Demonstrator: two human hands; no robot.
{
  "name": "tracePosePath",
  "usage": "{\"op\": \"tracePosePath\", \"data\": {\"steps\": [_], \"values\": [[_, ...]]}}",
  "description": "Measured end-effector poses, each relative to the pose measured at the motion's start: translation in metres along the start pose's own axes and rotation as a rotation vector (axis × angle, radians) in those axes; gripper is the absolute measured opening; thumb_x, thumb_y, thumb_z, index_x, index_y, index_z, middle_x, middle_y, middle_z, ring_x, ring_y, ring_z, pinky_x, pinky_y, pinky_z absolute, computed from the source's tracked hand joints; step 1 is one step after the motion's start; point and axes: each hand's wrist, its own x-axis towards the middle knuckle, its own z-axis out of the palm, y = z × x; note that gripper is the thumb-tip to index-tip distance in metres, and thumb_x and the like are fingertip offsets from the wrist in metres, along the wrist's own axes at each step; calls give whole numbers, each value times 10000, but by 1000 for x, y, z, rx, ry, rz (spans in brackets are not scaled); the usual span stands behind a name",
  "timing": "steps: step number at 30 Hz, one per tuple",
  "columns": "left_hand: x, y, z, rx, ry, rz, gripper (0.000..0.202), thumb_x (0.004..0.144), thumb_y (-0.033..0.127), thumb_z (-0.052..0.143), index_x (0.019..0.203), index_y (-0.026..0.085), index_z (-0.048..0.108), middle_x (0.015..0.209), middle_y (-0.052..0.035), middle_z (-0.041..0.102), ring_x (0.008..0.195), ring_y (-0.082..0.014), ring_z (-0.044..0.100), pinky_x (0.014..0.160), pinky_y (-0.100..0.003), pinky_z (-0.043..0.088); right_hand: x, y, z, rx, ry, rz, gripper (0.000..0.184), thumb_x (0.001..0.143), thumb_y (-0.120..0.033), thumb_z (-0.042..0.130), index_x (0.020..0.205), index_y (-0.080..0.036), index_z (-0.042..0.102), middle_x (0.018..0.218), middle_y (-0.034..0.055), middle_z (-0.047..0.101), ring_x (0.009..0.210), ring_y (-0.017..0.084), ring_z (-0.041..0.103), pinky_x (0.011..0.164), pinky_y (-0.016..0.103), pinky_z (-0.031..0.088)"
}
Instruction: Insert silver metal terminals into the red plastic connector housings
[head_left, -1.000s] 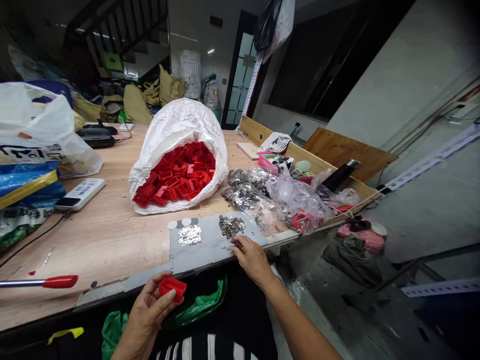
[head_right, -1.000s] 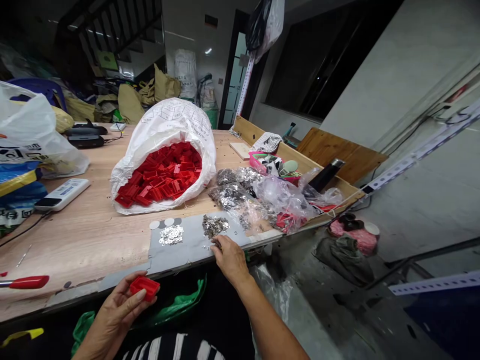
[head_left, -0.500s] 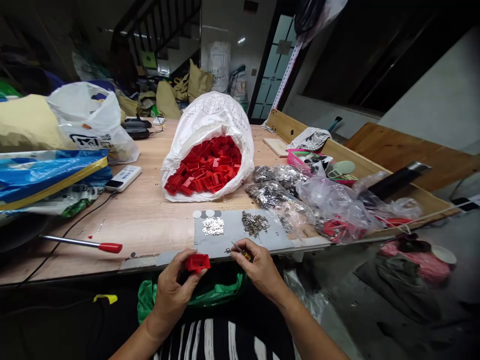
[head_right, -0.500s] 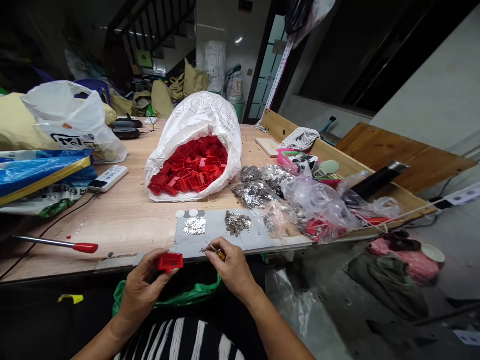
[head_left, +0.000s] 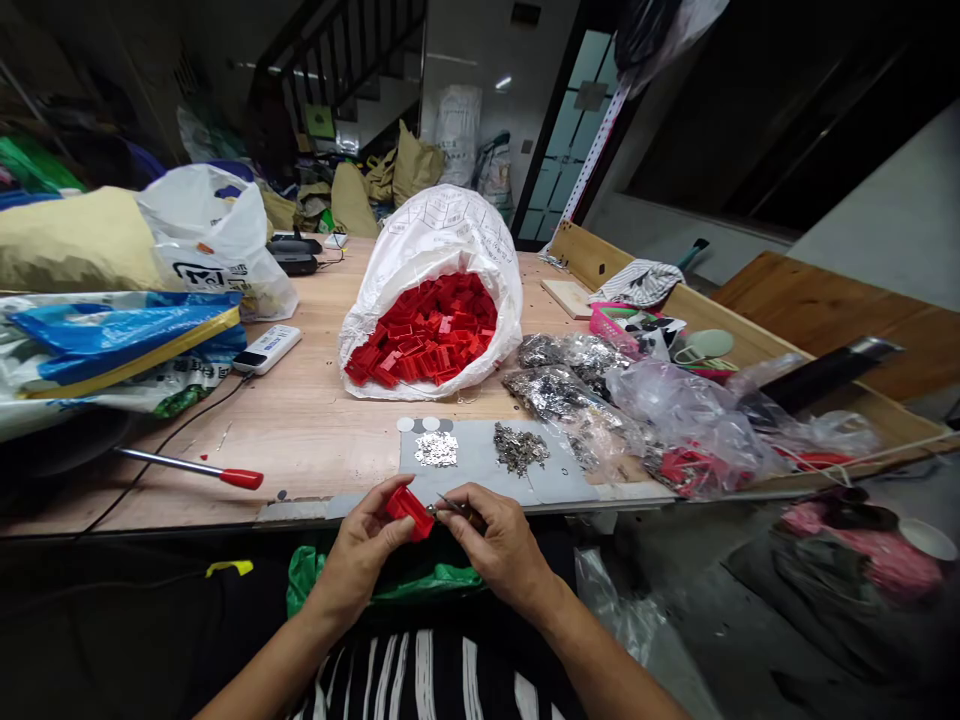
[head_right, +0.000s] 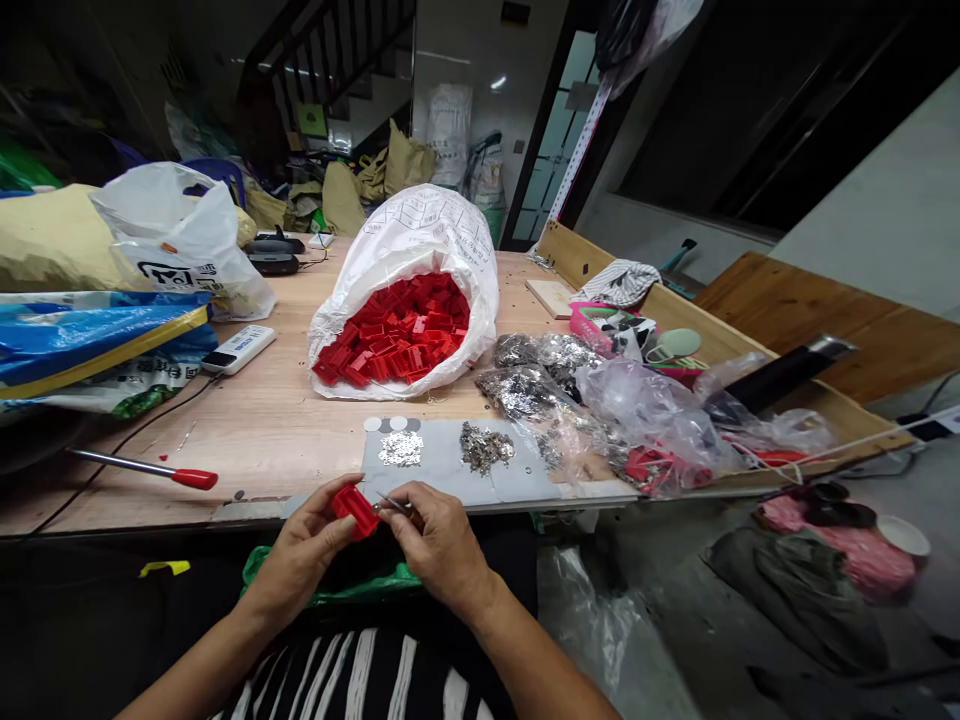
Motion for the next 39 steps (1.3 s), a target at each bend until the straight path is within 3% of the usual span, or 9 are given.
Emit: {"op": "tracePosePath", "data": {"steps": [4,11,18,22,25,28,30,33,39], "values": [[-2,3,1,-306,-150,-249,430,854,306,602,1269,211,541,825,-30,629,713,-151,643,671,-273,519,5,-2,-5,-26,18,-76,98,870,-159,528,905,-194,613,803,14,645,699,133,599,650,227,464],[-6,-3,3,-398,-179,-326,266,852,316,600,1040,137,659,777,-52,623,563,-104,589,512,-205,461,7,3,-6,-63,-121,-211,192,890,-128,521,1026,-222,620,972,39,676,903,162,626,816,281,495],[-6,-10,3,-383,-235,-364,227,871,322,564,917,112,637,707,-43,602,476,-92,565,450,-195,428,7,8,-9,-199,-247,-257,211,879,-105,518,1037,-198,623,947,48,664,883,167,617,802,273,489],[-6,-17,1,-396,-249,-392,212,881,303,546,908,110,631,655,-29,573,448,-93,562,424,-188,404,9,2,-13,-219,-321,-220,184,867,-103,528,987,-185,642,909,50,646,844,167,604,771,266,478],[-5,-18,0,-418,-250,-384,225,883,299,540,984,117,626,666,-34,582,427,-90,552,412,-188,393,12,-2,-18,-107,-377,-190,180,891,-143,527,1012,-195,649,923,47,634,849,158,593,779,258,463],[-4,-15,0,-442,-245,-366,325,903,292,507,1200,164,546,703,-41,603,435,-92,557,419,-189,391,14,0,-22,53,-326,-95,175,917,-182,507,1030,-198,640,956,38,632,856,145,578,784,250,444],[-4,-12,2,-437,-247,-369,399,919,288,479,1307,195,460,706,-38,605,434,-90,555,420,-187,383,14,4,-23,102,-264,19,133,913,-209,515,976,-183,630,878,16,625,761,129,551,700,234,426],[-4,-9,4,-415,-243,-373,459,926,293,468,1369,202,389,684,-29,599,419,-90,547,415,-189,373,13,10,-19,149,-267,141,86,881,-252,565,903,-176,601,770,-19,579,669,113,482,617,225,375],[-2,-16,1,-350,-238,-383,537,903,313,513,1403,220,339,604,-7,598,382,-106,541,395,-202,376,15,18,-7,389,-348,172,149,811,-272,645,842,-178,534,791,-29,532,747,123,471,699,242,381]]}}
